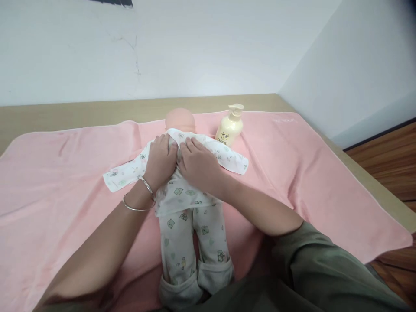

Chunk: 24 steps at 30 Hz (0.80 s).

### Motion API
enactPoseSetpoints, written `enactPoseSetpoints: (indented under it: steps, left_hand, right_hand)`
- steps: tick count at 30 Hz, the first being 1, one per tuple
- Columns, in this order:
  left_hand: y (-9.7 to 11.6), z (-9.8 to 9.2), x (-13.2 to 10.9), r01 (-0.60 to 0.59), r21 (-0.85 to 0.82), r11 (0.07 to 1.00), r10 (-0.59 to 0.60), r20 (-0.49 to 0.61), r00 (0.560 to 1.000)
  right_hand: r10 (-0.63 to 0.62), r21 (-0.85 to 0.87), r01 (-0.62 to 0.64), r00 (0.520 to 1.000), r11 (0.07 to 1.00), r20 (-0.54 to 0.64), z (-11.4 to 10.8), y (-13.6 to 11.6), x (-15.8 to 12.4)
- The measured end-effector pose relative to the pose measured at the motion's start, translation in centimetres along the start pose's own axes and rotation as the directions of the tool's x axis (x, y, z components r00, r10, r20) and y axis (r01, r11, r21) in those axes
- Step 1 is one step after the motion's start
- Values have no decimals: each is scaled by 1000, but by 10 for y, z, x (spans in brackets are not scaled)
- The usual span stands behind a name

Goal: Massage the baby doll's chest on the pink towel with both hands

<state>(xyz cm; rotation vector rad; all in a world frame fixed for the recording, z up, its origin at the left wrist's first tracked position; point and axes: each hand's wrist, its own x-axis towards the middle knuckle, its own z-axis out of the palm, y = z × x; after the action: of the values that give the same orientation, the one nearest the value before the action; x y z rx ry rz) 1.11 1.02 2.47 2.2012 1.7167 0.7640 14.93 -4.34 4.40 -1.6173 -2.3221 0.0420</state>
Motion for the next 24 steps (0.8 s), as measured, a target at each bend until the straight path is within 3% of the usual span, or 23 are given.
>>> enactPoseSetpoints:
  steps: [5, 9, 14, 20, 24]
  left_hand:
    - [13, -4, -22, -120, 53, 991, 117, 48, 992]
    - [28, -14, -31, -116, 52, 992, 110, 106, 988]
    - [22, -14, -15, -15, -27, 1000, 18, 117, 993]
    - [-3, 2, 3, -31, -58, 998, 32, 28, 999]
    - [-4, 5, 1, -73, 23, 997, 73, 10, 997]
  right_hand:
    - [63, 127, -69, 997, 990, 51, -2, 33, 28]
    - [102, 92, -109, 992, 990, 78, 6, 47, 35]
    - [-8, 5, 8, 998, 1000, 70, 6, 31, 19]
    - [-31, -74, 31, 999, 997, 12, 5, -2, -8]
    - [-27, -13, 27, 1000, 1000, 12, 3, 0, -2]
